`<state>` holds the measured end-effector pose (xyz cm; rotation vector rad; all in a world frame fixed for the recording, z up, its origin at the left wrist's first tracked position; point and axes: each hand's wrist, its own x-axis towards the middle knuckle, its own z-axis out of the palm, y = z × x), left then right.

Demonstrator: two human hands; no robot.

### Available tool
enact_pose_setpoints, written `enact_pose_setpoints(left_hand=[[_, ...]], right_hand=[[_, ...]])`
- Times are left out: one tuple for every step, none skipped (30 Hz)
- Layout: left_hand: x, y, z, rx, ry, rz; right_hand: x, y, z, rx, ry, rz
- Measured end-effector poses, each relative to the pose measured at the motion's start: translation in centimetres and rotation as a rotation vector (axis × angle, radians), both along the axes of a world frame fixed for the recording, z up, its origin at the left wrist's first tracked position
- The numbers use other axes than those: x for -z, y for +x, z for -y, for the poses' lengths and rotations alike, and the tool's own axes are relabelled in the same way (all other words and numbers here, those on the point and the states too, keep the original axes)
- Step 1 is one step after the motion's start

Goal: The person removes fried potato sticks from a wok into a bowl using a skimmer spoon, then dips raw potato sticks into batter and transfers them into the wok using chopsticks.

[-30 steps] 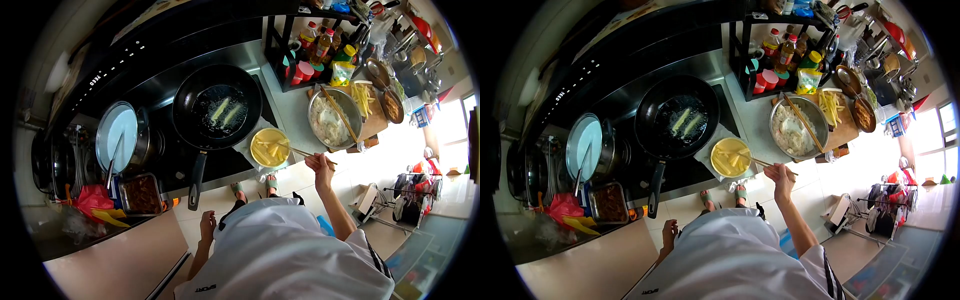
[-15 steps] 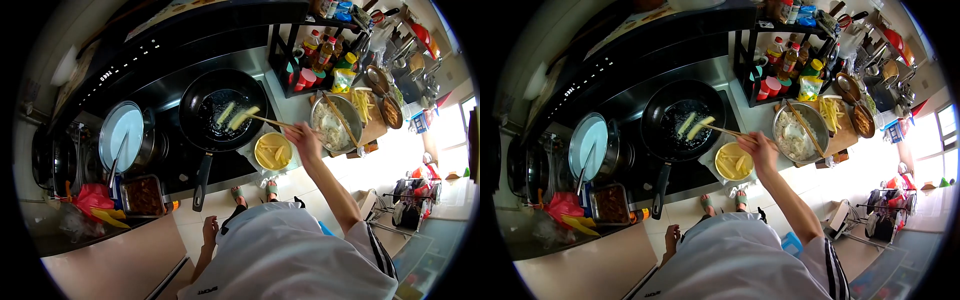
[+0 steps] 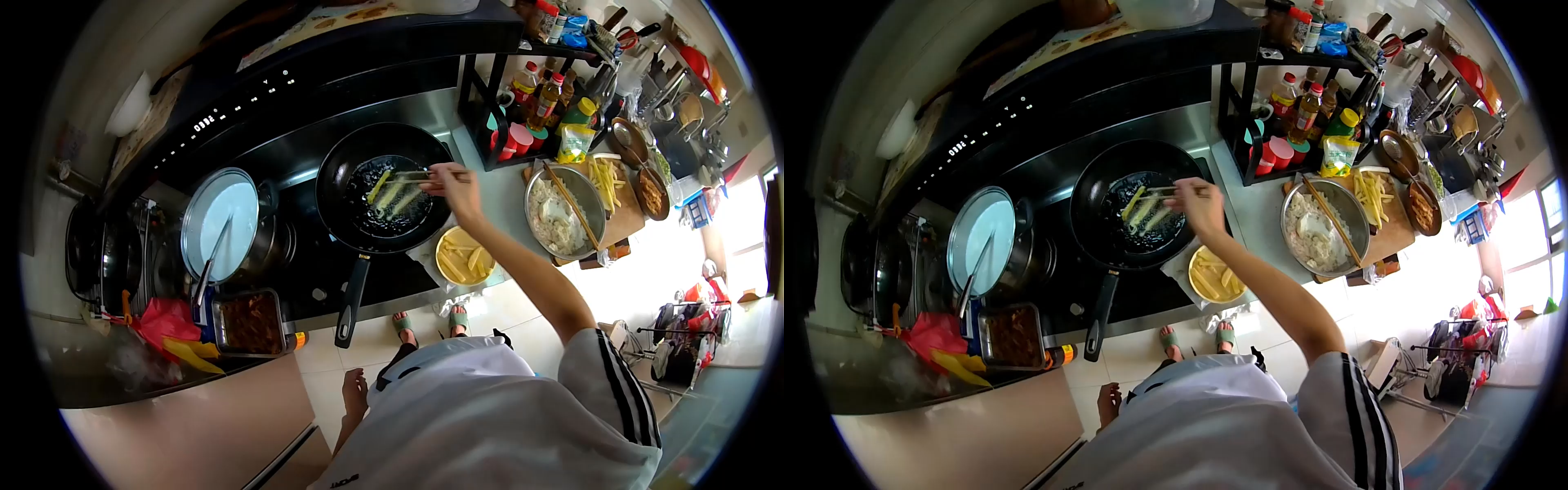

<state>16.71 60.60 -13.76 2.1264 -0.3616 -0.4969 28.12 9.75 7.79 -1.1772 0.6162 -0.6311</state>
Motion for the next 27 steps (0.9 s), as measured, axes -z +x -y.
enact_pose_setpoints(left_hand=[[0.3,-0.2,-0.1,-0.025,-0.013,-0.041],[0.3,-0.3,0.3,-0.048,-0.026,-0.087],[0.2,-0.5,0.6,-0.070,-0.036,-0.135],[0.7,-0.3,0.6,-0.138,-0.116,-0.270],[1.6,-0.3,0.6,-0.088,-0.061,-0.206],[2.3,-0.2,0.7,-0.038,-0.005,-0.142],[3.3,0.1,0.7,0.012,0.050,-0.074],[4.6,0.3,0.3,-0.015,0.035,-0.147],[3.8,0.2,0.8,0.005,0.042,-0.136],[2.9,0.5,1.3,0.027,0.049,-0.123],[1.8,0.9,2.0,0.051,0.058,-0.110],[1.3,1.3,2.2,0.056,0.039,-0.147],[0.8,1.6,2.5,0.104,0.065,-0.067],[-0.1,1.9,3.1,0.153,0.090,0.013],[-1.0,2.1,3.6,0.200,0.114,0.093],[-1.6,2.3,3.9,0.198,0.115,0.097],[-2.2,2.4,4.2,0.196,0.117,0.100],[-2.6,2.4,4.4,0.193,0.118,0.104],[-2.7,2.3,4.5,0.189,0.134,0.109],[-2.8,2.1,4.4,0.186,0.149,0.113],[-2.9,2.0,4.3,0.182,0.163,0.117],[-2.5,1.7,4.0,0.167,0.144,0.094],[-2.1,1.4,3.7,0.150,0.126,0.072],[-1.7,1.1,3.2,0.132,0.109,0.050],[-1.4,0.8,2.8,0.083,0.092,-0.020],[-1.3,0.4,2.7,0.033,0.073,-0.092],[-1.3,0.0,2.6,-0.017,0.053,-0.164]], right_hand=[[-0.8,-2.1,0.4,-0.020,0.041,0.081],[-3.0,-5.0,0.4,-0.045,0.009,0.111],[-4.4,-7.6,0.8,-0.059,-0.064,0.054],[-4.5,-10.1,1.2,-0.035,-0.110,0.056],[-4.7,-12.5,1.2,0.023,-0.128,0.037],[-4.7,-14.7,1.1,0.079,-0.145,0.020],[-4.1,-16.5,1.1,0.084,-0.144,-0.025],[-3.2,-18.1,1.2,0.089,-0.142,-0.069],[-2.1,-19.3,1.3,0.094,-0.138,-0.110],[-0.5,-20.2,1.3,0.086,-0.115,-0.137],[1.4,-20.7,1.4,0.079,-0.091,-0.162],[2.7,-21.0,1.4,0.086,-0.058,-0.209],[4.0,-21.1,1.5,0.090,-0.015,-0.224],[5.2,-21.1,1.7,0.085,0.003,-0.207],[6.1,-20.9,1.8,0.078,0.021,-0.190],[6.9,-20.6,1.9,0.072,0.016,-0.199],[7.4,-20.1,1.8,0.065,0.012,-0.207],[7.9,-19.7,1.7,0.058,0.006,-0.215],[8.3,-19.2,1.6,0.067,-0.027,-0.228],[8.7,-18.7,1.5,0.076,-0.061,-0.243],[9.0,-18.5,1.5,0.086,-0.097,-0.257],[9.1,-18.4,1.5,0.094,-0.103,-0.259],[9.1,-18.5,1.6,0.096,-0.086,-0.235],[9.0,-18.8,1.8,0.096,-0.069,-0.211],[8.8,-19.1,2.0,0.096,-0.052,-0.188],[8.3,-19.3,2.1,0.102,-0.026,-0.175],[7.6,-19.6,2.2,0.109,-0.001,-0.162]])
